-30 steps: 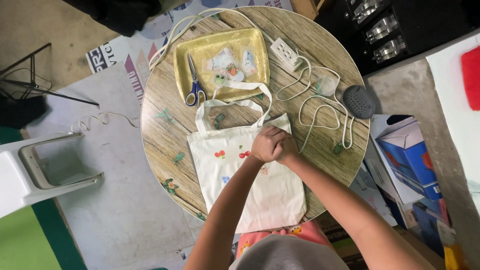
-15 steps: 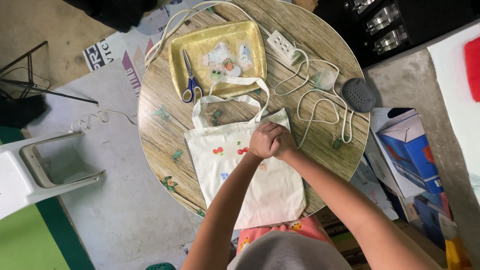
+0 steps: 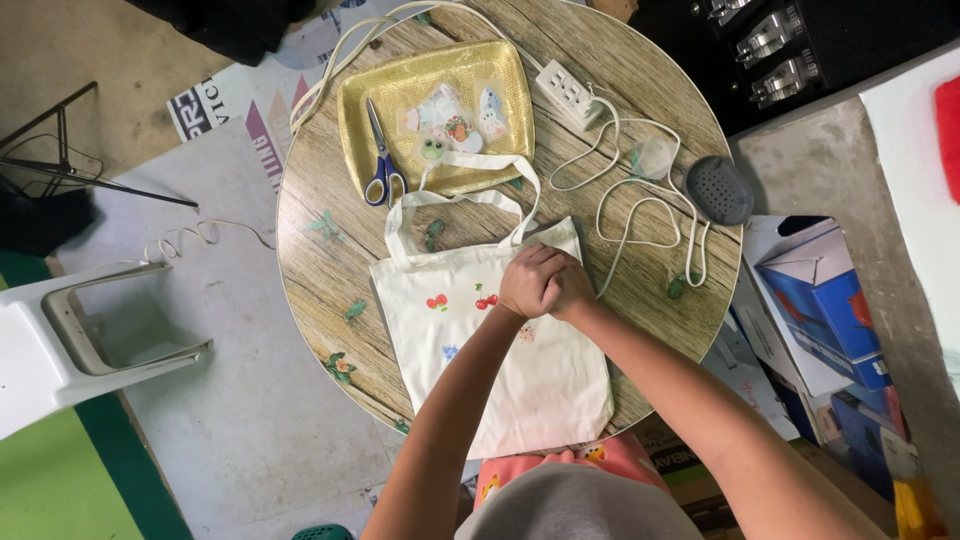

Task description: Ironing small heat-transfer designs onto a white tote bag using a mini heat press.

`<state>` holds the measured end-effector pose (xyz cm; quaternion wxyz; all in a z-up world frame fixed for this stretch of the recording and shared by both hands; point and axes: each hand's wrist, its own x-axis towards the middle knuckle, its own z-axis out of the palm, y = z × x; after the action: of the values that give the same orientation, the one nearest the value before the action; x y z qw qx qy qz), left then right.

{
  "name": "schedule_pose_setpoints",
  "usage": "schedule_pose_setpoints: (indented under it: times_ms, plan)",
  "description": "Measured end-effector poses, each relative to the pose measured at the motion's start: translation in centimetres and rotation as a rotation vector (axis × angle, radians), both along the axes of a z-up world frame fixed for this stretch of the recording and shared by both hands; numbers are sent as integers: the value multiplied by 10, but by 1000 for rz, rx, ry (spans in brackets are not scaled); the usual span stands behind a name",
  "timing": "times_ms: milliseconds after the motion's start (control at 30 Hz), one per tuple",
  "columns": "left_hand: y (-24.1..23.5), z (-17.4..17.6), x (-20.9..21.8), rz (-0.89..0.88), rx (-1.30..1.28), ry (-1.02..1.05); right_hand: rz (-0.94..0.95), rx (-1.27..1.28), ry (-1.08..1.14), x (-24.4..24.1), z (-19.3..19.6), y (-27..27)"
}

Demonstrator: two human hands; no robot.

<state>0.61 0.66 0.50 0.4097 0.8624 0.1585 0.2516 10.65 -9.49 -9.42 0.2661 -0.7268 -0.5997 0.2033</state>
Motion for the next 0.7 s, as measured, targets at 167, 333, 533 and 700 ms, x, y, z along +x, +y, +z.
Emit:
schedule_pose_setpoints:
  times_ms: [167,333,533,700]
  plan:
    - [0,8,0,-10,-14,14,-1,1,5,-1,-5,-1]
    - [-1,11,0,1,-23,14,-4,-66,-68,-3,-20,-3]
    - [-2,10,1,16,-22,32,-1,-76,-5,-2,-17,0]
    - [-2,7,1,32,-19,27,20,-239,0,-3,-19,0]
